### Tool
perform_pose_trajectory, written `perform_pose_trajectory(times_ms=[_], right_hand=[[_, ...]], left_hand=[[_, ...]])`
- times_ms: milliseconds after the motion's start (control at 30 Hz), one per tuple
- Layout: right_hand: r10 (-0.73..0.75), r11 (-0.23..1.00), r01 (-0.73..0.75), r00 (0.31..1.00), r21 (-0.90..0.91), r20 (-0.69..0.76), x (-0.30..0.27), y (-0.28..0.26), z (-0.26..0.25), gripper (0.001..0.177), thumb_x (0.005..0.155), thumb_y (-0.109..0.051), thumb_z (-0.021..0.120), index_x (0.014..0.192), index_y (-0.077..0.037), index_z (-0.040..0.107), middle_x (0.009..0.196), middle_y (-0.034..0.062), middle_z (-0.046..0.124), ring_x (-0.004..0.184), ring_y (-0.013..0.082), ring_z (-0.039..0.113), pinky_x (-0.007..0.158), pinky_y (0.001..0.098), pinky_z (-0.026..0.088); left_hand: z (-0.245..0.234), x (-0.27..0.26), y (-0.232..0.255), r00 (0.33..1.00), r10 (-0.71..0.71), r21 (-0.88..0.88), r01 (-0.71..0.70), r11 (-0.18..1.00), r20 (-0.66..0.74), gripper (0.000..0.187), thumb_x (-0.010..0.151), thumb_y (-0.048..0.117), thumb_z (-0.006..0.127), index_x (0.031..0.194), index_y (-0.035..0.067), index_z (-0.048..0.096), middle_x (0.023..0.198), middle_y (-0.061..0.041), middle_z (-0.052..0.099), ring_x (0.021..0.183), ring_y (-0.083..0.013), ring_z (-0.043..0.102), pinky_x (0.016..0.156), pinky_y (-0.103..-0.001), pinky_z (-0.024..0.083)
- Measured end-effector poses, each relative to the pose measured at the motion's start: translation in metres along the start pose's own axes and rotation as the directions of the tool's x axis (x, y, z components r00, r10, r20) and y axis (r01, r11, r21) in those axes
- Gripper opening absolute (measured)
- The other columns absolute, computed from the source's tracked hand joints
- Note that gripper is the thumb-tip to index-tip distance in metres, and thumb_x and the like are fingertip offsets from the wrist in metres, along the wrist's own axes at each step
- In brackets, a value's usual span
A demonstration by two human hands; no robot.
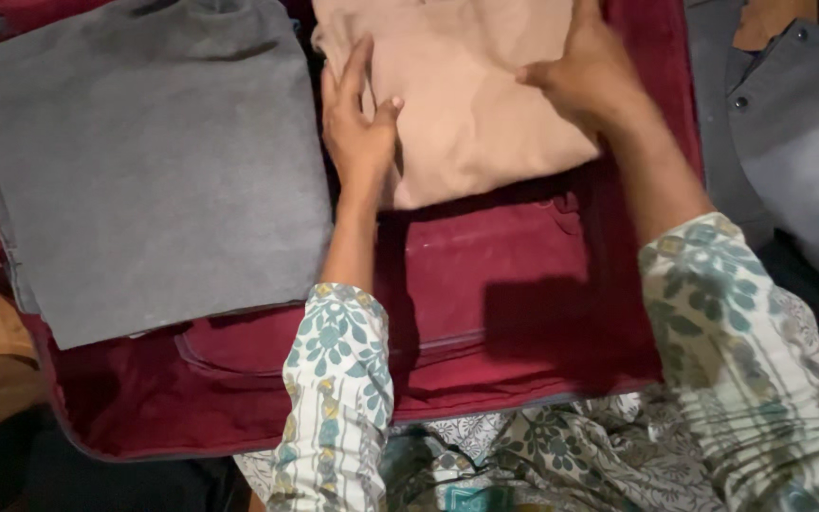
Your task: The person places folded denim pants and shirts into a red suitcase and secures them using the internal buckled straps.
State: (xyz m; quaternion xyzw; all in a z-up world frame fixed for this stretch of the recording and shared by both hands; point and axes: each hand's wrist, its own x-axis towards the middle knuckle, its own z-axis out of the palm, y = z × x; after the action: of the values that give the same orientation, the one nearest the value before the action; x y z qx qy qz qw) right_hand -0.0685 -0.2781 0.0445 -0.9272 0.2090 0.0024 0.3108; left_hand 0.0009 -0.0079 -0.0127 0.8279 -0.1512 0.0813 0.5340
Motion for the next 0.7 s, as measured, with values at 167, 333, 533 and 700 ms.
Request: perform_pose_trajectory(times_ms=[167,333,533,700], right_hand=[[0.109,0.968,-0.118,0.993,-0.219,-0.054,0.001,-0.001,0.008,0.098,0.084,-0.033,0.088,0.15,0.007,0.028,0.125,0.0344,0.059,0.114,0.0506,0.06,0.092,0.0546,0.049],[-0.245,0.894,0.121,0.938,-0.432,-0.244,-0.015,-0.021,0.024,0.066,0.096,-0.032,0.081,0.142,0.003,0.05,0.138,0.0279,0.055,0.127,0.0461,0.055,0.093,0.0537,0.052],[-0.669,0.69,0.546,0.731,-0.476,-0.132,-0.013,-0.023,0.054,0.075,0.101,-0.047,0.073,0.152,0.001,0.044,0.16,0.0216,0.047,0.147,0.0413,0.042,0.121,0.0552,0.032],[-0.592,0.754,0.537,0.805,-0.378,-0.038,0.009,-0.01,0.07,0.09,0.105,-0.068,0.06,0.158,0.002,0.043,0.158,0.0211,0.047,0.145,0.0421,0.038,0.118,0.0555,0.026]], left_hand=[[0.003,-0.002,0.007,0.998,-0.043,0.152,0.035,0.988,0.045,0.068,0.088,0.004,0.078,0.148,0.023,0.055,0.155,-0.017,0.047,0.14,-0.0392,0.053,0.113,-0.041,0.048],[0.002,-0.01,0.01,0.984,0.175,0.464,-0.139,0.875,-0.035,0.062,0.088,0.014,0.08,0.142,0.012,0.05,0.164,-0.027,0.028,0.149,-0.0456,0.037,0.12,-0.047,0.042],[0.021,-0.012,-0.003,0.952,0.168,0.606,-0.293,0.74,0.255,0.061,0.105,0.048,0.061,0.157,0.02,0.046,0.17,-0.009,0.025,0.156,-0.0368,0.027,0.125,-0.061,0.023],[0.023,-0.01,-0.015,0.943,-0.013,0.569,-0.19,0.8,0.334,0.062,0.106,0.052,0.051,0.161,0.025,0.038,0.171,-0.008,0.021,0.156,-0.0359,0.024,0.123,-0.061,0.021]])
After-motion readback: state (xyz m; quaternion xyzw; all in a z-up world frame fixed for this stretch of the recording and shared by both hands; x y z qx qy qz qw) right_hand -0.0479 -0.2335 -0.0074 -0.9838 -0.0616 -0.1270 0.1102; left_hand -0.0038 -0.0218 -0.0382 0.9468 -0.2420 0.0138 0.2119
